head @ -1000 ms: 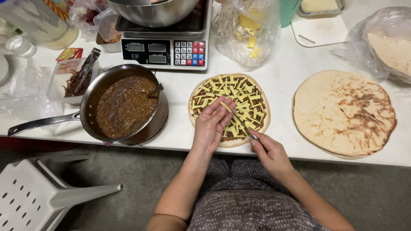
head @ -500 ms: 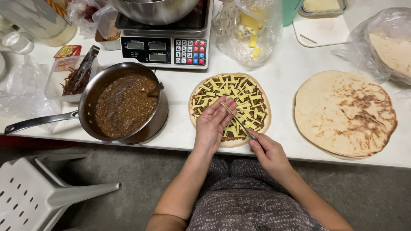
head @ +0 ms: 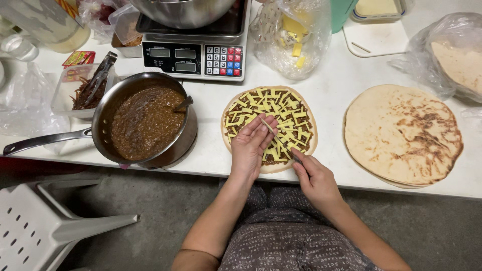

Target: The person cuts small pieces of cheese with a knife and places them over a flatbread base already covered with a brown sauce. The person then wraps a stack of flatbreads in plastic wrap.

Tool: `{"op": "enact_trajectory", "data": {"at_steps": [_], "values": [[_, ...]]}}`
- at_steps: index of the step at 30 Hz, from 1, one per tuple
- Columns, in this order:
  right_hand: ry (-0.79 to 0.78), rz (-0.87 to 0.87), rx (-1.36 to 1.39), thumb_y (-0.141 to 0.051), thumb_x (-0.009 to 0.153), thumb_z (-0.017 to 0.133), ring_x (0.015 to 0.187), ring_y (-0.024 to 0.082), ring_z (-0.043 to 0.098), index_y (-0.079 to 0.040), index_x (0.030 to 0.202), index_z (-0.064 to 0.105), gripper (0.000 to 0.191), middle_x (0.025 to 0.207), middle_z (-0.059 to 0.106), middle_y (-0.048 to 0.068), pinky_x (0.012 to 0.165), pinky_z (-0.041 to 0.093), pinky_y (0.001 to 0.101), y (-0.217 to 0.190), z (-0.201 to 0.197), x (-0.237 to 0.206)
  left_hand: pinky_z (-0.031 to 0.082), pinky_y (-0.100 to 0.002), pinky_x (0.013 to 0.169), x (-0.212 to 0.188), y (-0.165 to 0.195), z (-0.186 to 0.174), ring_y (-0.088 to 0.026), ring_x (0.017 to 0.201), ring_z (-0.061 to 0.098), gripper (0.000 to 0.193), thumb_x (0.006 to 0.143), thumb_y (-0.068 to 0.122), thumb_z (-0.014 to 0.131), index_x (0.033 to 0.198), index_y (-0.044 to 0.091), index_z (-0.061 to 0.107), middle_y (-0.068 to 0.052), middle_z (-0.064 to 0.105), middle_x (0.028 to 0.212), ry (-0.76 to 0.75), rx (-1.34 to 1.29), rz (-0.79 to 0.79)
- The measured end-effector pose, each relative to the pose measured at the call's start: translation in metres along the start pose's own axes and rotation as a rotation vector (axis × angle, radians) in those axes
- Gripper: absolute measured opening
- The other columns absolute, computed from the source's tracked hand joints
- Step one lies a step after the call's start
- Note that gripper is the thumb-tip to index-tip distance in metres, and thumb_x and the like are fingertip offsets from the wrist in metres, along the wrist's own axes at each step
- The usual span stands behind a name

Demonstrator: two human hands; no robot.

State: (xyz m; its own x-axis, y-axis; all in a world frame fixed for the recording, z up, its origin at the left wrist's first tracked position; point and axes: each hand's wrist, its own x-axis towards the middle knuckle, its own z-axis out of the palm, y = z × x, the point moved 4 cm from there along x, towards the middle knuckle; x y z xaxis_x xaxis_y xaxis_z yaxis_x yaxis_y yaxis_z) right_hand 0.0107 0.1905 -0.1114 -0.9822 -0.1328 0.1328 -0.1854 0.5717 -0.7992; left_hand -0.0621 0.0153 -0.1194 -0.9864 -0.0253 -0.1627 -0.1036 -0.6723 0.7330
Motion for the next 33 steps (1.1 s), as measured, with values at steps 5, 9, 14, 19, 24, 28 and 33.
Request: {"op": "enact_trajectory", "data": {"at_steps": [5, 9, 14, 19, 24, 28, 33], "values": [[-0.055, 0.076, 0.042, -0.021, 0.100, 0.058, 0.079, 0.017, 0.069, -0.012, 0.140, 0.061, 0.041, 0.098, 0.073, 0.010, 0.077, 0.057, 0.0309, 0.008, -0.001, 0.002, 0.060, -0.038, 0.101, 0.003, -0.003, -0.001, -0.028, 0.117, 0.068, 0.037, 0.099, 0.001, 0.059, 0.135, -0.009, 0.056, -0.023, 0.067, 0.125, -0.009, -0.009, -0.016], [-0.098, 0.099, 0.102, -0.022, 0.100, 0.058, 0.079, 0.015, 0.069, -0.013, 0.141, 0.060, 0.042, 0.099, 0.074, 0.008, 0.076, 0.057, 0.0293, 0.014, -0.001, 0.003, 0.060, -0.039, 0.102, 0.004, -0.003, -0.001, -0.029, 0.117, 0.068, 0.036, 0.100, 0.001, 0.058, 0.135, -0.008, 0.056, -0.022, 0.067, 0.125, -0.057, -0.048, -0.023], [-0.071, 0.049, 0.112, -0.021, 0.100, 0.058, 0.077, 0.016, 0.068, -0.012, 0.142, 0.060, 0.043, 0.093, 0.072, 0.009, 0.075, 0.057, 0.0299, 0.012, -0.002, -0.001, 0.059, -0.040, 0.103, 0.001, -0.003, 0.004, -0.029, 0.117, 0.068, 0.036, 0.101, 0.003, 0.057, 0.135, -0.008, 0.055, -0.023, 0.067, 0.127, -0.055, -0.024, -0.014], [-0.061, 0.031, 0.093, -0.020, 0.100, 0.057, 0.075, 0.015, 0.068, -0.012, 0.141, 0.060, 0.042, 0.091, 0.071, 0.009, 0.074, 0.056, 0.0298, 0.008, -0.003, -0.001, 0.058, -0.040, 0.104, -0.001, -0.002, 0.006, -0.029, 0.118, 0.067, 0.036, 0.102, 0.003, 0.057, 0.136, -0.008, 0.054, -0.023, 0.066, 0.128, -0.067, -0.052, 0.000], [-0.074, 0.043, 0.063, -0.020, 0.100, 0.058, 0.075, 0.016, 0.068, -0.012, 0.141, 0.061, 0.042, 0.090, 0.071, 0.010, 0.073, 0.056, 0.0309, 0.005, -0.005, 0.002, 0.057, -0.040, 0.105, 0.000, -0.001, 0.005, -0.030, 0.119, 0.067, 0.035, 0.103, 0.003, 0.055, 0.136, -0.009, 0.054, -0.024, 0.065, 0.129, -0.083, -0.053, 0.016], [-0.042, -0.018, 0.091, -0.019, 0.099, 0.059, 0.077, 0.017, 0.069, -0.010, 0.138, 0.062, 0.040, 0.097, 0.072, 0.010, 0.074, 0.056, 0.0313, 0.001, -0.006, 0.002, 0.057, -0.041, 0.106, 0.000, -0.001, 0.004, -0.030, 0.120, 0.066, 0.035, 0.104, 0.004, 0.054, 0.136, -0.009, 0.054, -0.024, 0.065, 0.129, -0.100, -0.061, 0.000], [0.069, -0.104, -0.081, -0.017, 0.098, 0.063, 0.074, 0.022, 0.068, -0.009, 0.135, 0.065, 0.038, 0.092, 0.069, 0.012, 0.070, 0.055, 0.0340, -0.003, -0.007, 0.002, 0.055, -0.042, 0.109, -0.001, -0.001, 0.002, -0.030, 0.123, 0.065, 0.036, 0.104, 0.003, 0.054, 0.138, -0.008, 0.053, -0.023, 0.064, 0.132, -0.124, -0.081, -0.009]]}}
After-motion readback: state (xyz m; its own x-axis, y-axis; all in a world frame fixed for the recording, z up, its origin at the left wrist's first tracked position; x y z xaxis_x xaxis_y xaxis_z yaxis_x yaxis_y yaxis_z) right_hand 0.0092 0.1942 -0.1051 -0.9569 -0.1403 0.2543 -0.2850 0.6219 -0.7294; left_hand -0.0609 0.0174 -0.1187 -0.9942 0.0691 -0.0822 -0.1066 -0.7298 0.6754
